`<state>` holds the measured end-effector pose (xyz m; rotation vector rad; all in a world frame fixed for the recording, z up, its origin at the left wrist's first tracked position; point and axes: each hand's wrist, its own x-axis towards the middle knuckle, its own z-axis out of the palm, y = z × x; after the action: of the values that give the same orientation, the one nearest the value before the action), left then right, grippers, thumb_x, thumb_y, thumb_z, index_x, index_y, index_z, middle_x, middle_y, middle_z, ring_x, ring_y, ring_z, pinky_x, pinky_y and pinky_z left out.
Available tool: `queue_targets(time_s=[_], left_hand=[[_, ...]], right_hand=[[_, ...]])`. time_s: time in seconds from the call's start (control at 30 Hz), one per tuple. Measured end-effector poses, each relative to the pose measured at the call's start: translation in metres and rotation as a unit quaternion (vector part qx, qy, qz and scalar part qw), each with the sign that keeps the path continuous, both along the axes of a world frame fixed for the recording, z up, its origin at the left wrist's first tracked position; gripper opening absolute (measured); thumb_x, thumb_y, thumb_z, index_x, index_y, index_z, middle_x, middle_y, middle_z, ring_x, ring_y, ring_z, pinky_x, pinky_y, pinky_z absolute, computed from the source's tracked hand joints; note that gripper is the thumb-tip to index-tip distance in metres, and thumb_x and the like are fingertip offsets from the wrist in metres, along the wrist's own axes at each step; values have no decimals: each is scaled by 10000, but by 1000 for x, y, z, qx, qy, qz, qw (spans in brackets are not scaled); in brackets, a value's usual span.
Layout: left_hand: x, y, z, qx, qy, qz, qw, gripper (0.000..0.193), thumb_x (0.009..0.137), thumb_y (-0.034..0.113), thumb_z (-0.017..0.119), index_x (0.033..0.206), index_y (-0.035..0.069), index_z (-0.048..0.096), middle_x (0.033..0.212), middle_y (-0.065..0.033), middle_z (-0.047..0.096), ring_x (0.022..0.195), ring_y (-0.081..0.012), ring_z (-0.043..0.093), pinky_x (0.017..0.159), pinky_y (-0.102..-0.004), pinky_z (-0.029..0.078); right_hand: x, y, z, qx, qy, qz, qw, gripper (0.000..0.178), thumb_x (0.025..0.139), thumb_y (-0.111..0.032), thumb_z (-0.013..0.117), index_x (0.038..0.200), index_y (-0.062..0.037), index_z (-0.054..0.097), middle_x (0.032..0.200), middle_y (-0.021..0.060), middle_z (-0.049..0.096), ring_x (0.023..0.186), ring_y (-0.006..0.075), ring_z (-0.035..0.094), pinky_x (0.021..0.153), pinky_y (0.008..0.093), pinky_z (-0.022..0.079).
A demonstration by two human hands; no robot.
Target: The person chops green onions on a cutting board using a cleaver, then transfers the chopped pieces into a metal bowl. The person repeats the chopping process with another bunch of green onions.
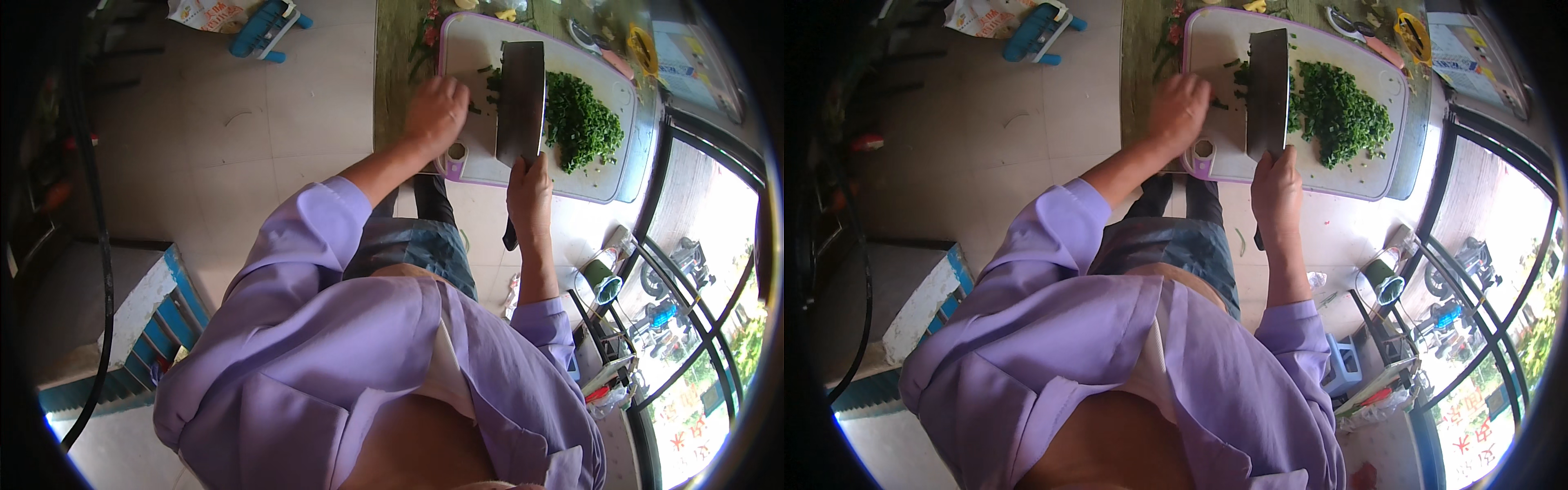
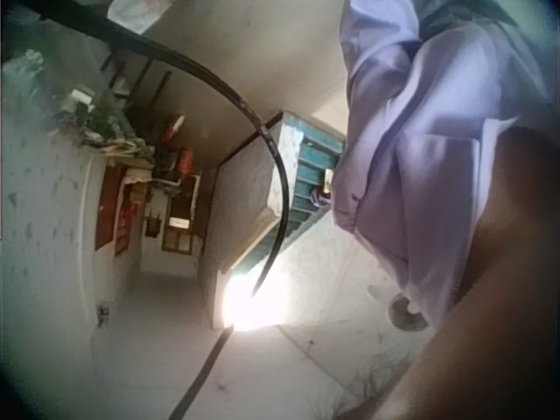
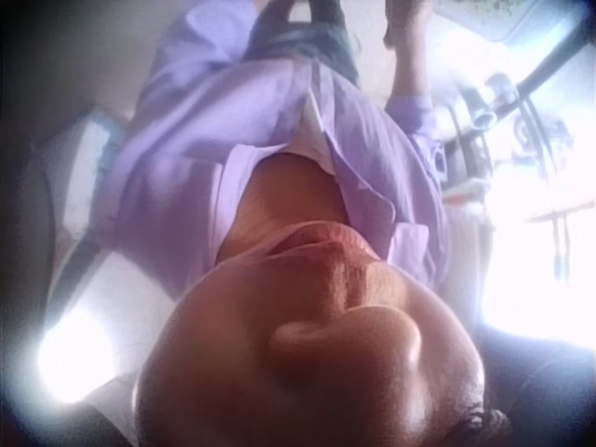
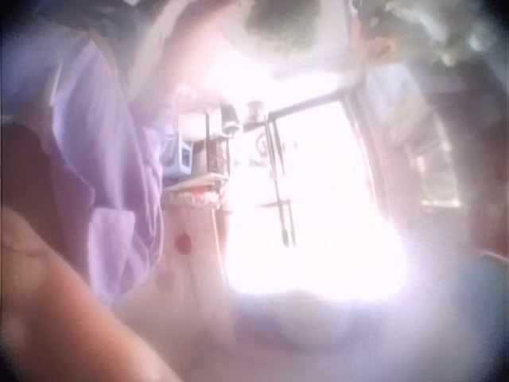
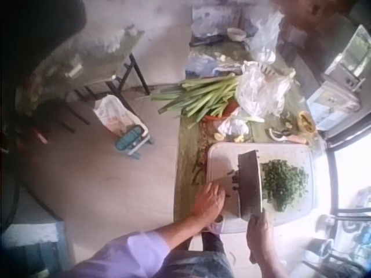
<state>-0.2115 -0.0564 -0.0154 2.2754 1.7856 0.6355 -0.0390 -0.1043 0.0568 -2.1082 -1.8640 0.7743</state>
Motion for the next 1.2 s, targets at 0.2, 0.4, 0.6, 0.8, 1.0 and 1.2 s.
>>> queue_targets(time_s=[0.2,0.4,0.6,0.8,1.0,1.2], left_hand=[[-41,38,5,81,-132,82,985,80,795,102,596,860,76,635,817,-77,595,751,-287,576,675,-393,455],[-54,43,1,57,-102,95,989,135,730,149,667,863,130,680,826,-29,596,779,-246,565,692,-375,439],[-48,18,14,73,-89,-47,992,94,714,138,676,798,100,655,807,-21,583,779,-217,554,716,-355,443],[-41,12,6,61,-14,-73,995,55,730,131,640,726,95,599,764,-20,558,777,-224,549,704,-353,431],[-54,41,15,111,-58,46,991,81,770,165,613,840,127,627,807,-29,579,796,-258,556,704,-385,427],[-59,44,6,82,-83,22,993,358,764,178,622,1107,93,561,1043,-61,574,897,-257,543,788,-390,399]], right_hand=[[13,-12,-7,-1,66,-36,997,212,896,-181,483,844,13,414,577,170,530,456,276,533,427,380,405],[14,-18,18,-51,110,-109,987,215,882,-167,489,820,26,414,589,204,538,494,361,543,461,408,425],[11,-22,27,-70,160,-169,970,259,882,-208,486,793,26,421,523,142,525,405,233,539,411,357,418],[6,-26,26,-88,157,-165,970,263,883,-218,483,808,25,418,538,143,534,423,227,550,416,360,422],[7,-27,29,-86,220,-182,955,250,934,-230,427,816,-10,411,496,73,462,386,136,459,374,286,371],[11,-25,41,-105,396,-245,879,349,967,-363,363,849,-42,437,543,14,449,406,87,422,382,225,358]])
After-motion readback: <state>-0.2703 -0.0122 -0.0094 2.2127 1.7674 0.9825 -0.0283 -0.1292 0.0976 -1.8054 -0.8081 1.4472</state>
